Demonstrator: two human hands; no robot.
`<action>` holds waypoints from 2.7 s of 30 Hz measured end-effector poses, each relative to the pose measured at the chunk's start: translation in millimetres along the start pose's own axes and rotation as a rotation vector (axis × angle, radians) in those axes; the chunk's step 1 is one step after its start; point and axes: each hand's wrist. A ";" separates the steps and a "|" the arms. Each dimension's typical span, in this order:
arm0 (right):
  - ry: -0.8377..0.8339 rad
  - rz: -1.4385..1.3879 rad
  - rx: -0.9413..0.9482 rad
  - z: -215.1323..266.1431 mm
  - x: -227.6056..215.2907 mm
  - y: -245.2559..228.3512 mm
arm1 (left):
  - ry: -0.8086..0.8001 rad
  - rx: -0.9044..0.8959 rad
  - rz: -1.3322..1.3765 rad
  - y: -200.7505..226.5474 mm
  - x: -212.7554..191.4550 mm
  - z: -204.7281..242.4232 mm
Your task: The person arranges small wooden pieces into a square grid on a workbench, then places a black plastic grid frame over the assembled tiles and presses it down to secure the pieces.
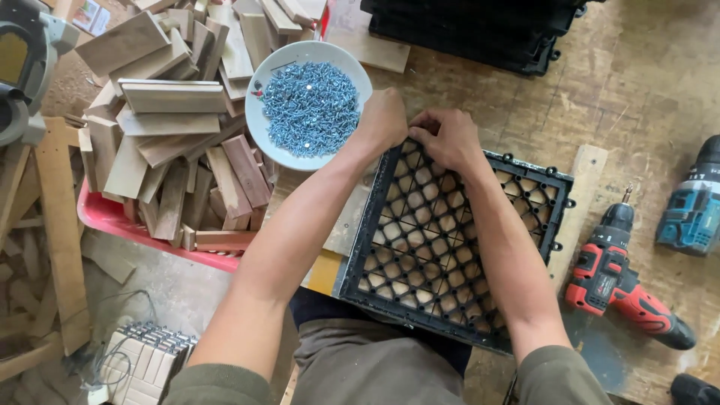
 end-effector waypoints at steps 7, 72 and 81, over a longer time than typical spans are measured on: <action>-0.034 -0.043 0.071 -4.3 -5.5 -8.8 | 0.004 -0.009 -0.029 10.4 -5.1 -2.7; 0.177 0.571 0.099 288.8 8.0 53.4 | -0.192 0.292 -0.493 36.8 36.9 182.9; 0.277 0.555 -0.010 285.1 10.7 66.9 | -0.426 0.586 -0.540 36.9 23.3 178.1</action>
Point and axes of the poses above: each hand's wrist, its own z-axis away from the middle knuckle, its own x-axis out of the palm, y = z × x, and after that the axes turned 9 degrees about z, right-handed
